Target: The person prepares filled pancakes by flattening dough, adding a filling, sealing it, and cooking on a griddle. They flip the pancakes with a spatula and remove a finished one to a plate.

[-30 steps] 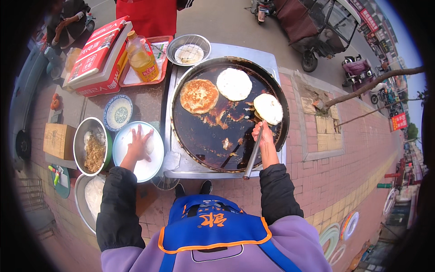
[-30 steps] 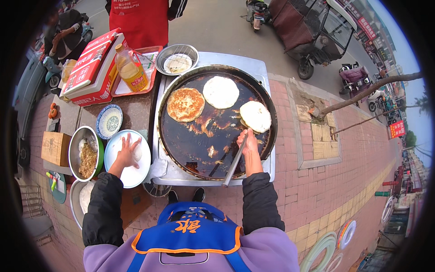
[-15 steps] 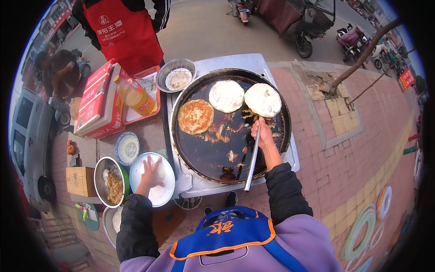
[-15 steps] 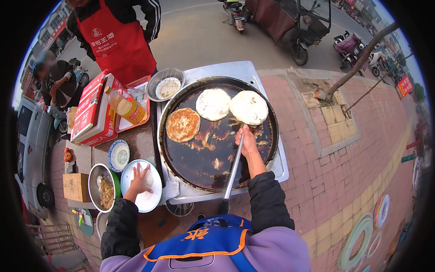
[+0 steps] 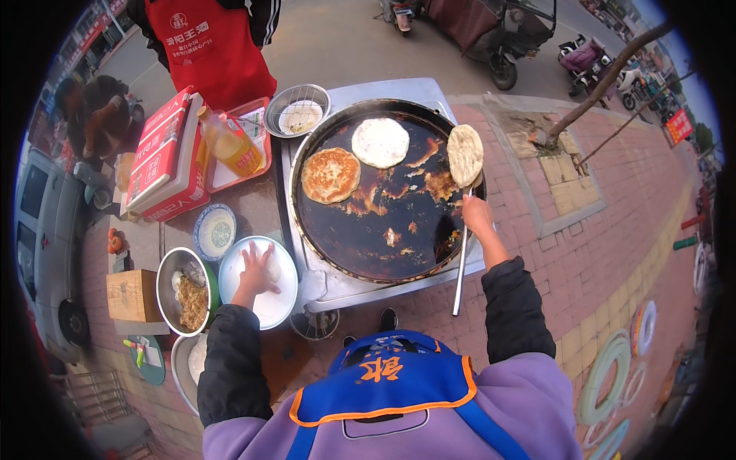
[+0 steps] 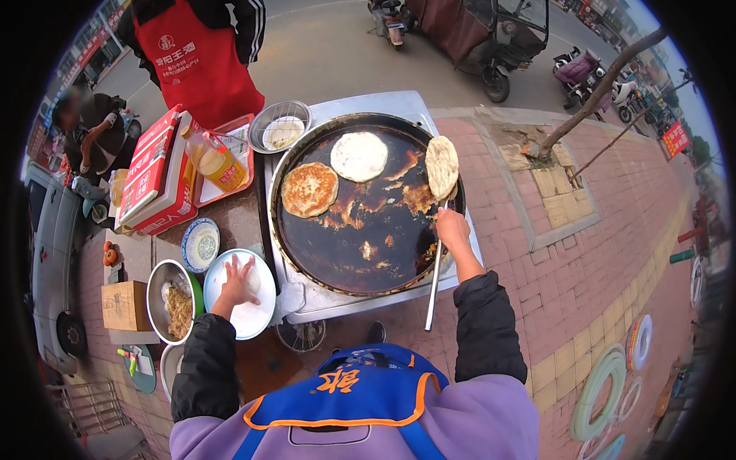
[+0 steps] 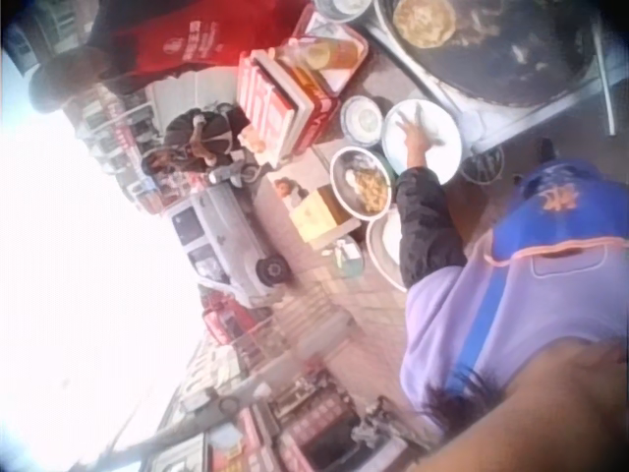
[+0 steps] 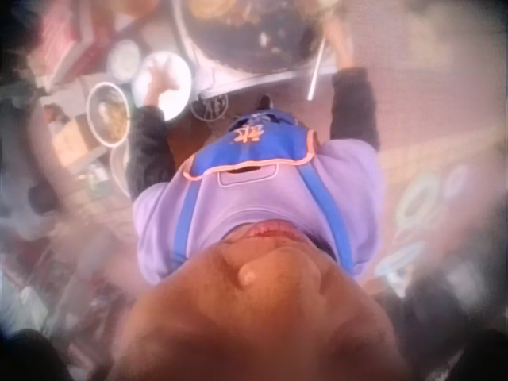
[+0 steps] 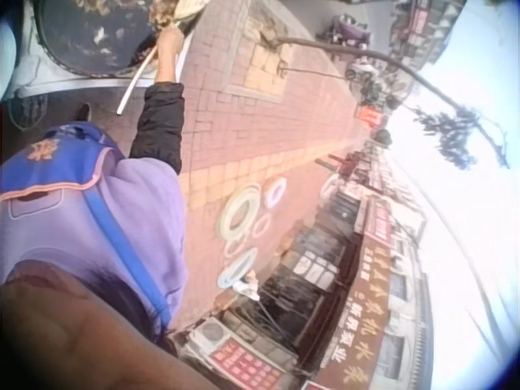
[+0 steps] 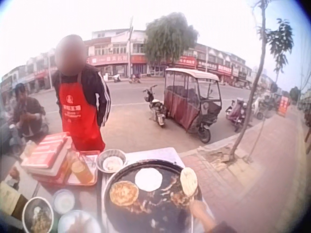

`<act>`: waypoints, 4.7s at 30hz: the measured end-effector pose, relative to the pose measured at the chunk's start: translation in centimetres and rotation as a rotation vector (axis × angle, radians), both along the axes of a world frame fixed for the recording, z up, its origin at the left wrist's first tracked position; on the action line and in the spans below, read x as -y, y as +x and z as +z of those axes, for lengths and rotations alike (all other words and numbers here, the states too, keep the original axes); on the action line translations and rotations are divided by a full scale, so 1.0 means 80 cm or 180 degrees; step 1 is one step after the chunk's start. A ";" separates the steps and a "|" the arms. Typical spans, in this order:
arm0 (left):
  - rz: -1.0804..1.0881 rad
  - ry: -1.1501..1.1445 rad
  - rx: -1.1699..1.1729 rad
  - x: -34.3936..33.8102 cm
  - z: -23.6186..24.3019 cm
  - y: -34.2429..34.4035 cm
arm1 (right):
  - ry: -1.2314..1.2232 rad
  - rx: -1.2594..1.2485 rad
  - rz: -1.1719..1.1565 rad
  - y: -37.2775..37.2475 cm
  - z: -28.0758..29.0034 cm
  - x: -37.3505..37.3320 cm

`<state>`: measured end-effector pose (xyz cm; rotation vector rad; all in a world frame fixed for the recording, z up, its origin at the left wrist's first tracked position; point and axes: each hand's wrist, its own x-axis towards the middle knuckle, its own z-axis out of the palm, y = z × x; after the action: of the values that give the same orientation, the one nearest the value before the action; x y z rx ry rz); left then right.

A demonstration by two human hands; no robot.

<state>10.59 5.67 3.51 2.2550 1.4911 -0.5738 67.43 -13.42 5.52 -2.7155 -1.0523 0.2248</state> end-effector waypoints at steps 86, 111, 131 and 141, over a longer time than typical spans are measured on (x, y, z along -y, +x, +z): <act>0.0183 0.0016 0.0043 0.009 0.011 0.000 | 0.0267 -0.5182 -0.0576 -0.293 0.008 0.118; 0.0213 0.0073 0.0189 0.008 0.003 -0.002 | -0.1326 0.0973 0.2237 -0.348 0.054 -0.006; 0.0207 -0.0087 0.0154 0.007 0.011 -0.002 | -0.1773 0.1781 0.2086 -0.179 0.093 0.167; 0.0236 -0.0108 0.0150 0.007 0.013 -0.002 | -0.1058 0.1528 0.2122 -0.249 0.043 0.112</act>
<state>10.47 5.15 4.57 2.1628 1.5234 -0.5163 47.48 -22.36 8.94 -2.6418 -2.2218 -0.1834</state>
